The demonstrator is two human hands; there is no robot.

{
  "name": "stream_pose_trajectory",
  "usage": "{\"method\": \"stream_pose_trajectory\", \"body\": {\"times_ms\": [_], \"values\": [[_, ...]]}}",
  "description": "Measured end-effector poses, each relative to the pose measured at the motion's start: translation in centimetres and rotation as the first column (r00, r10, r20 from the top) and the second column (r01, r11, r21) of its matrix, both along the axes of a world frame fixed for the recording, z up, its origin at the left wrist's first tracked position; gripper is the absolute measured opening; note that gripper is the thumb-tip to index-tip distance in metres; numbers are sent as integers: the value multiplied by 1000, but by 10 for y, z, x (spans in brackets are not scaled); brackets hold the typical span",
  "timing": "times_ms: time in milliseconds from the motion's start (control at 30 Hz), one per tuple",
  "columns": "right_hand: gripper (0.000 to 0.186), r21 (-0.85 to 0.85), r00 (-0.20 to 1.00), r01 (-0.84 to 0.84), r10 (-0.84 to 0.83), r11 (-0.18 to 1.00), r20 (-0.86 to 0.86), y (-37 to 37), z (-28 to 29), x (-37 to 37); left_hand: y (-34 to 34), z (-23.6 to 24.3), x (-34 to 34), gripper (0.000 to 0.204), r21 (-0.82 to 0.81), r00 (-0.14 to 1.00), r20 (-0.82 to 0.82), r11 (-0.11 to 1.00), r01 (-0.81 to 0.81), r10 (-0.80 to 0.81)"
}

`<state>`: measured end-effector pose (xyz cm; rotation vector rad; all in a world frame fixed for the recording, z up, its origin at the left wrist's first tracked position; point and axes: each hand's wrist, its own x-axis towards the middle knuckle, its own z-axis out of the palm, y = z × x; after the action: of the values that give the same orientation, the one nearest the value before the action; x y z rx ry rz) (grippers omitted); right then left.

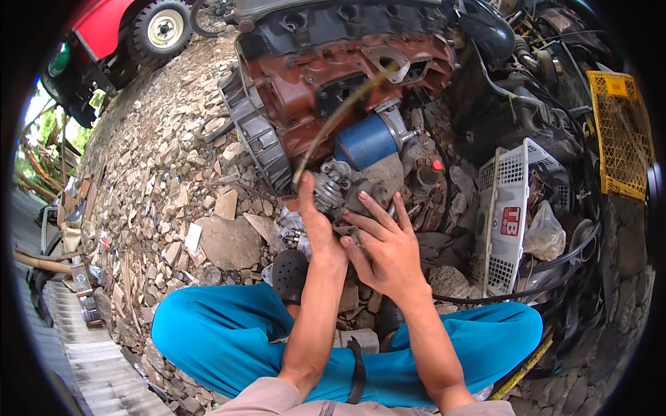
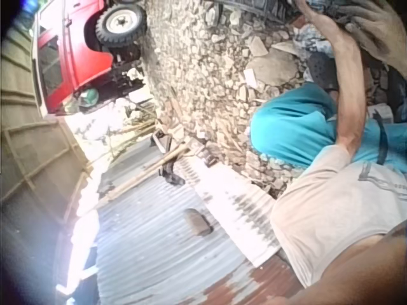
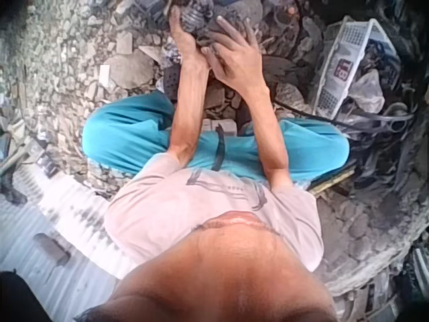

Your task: The person sits on the ground and cleans a carburetor. They use a screwdriver to adjust internal components, pour a liquid from a bottle into the carburetor, and wipe the exterior with a cloth.

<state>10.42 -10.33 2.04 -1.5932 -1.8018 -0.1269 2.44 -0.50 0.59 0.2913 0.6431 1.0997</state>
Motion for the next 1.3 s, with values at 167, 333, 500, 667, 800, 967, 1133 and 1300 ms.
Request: {"method": "stream_pose_trajectory", "body": {"times_ms": [167,333,500,667,800,967,1133,1300], "values": [[37,278,999,-34,42,960,-23,3,-52,3,8,6,-7,47,9,980,194,999,-42,39],[26,141,744,146,-15,979,-668,4,-46,8,15,9,-12,43,-29,989,97,994,-106,108],[55,0,-301,351,113,936,-947,4,-2,41,7,7,-9,41,-61,994,88,997,-55,61],[57,79,-406,468,293,880,-866,-2,3,63,0,-7,-5,43,-96,987,154,993,64,-48],[62,47,-317,489,227,871,-921,-17,-7,104,-7,4,4,42,-97,991,110,992,80,-69],[70,-352,71,159,-366,923,-928,-13,-7,81,-10,14,-1,47,-108,991,73,987,116,-108],[62,-307,322,-19,-285,952,-903,7,-38,35,-14,8,6,55,-64,989,4,987,148,-148],[40,-274,12,74,-276,959,-961,13,-30,28,-29,21,8,71,101,985,-18,979,175,-174]]}}
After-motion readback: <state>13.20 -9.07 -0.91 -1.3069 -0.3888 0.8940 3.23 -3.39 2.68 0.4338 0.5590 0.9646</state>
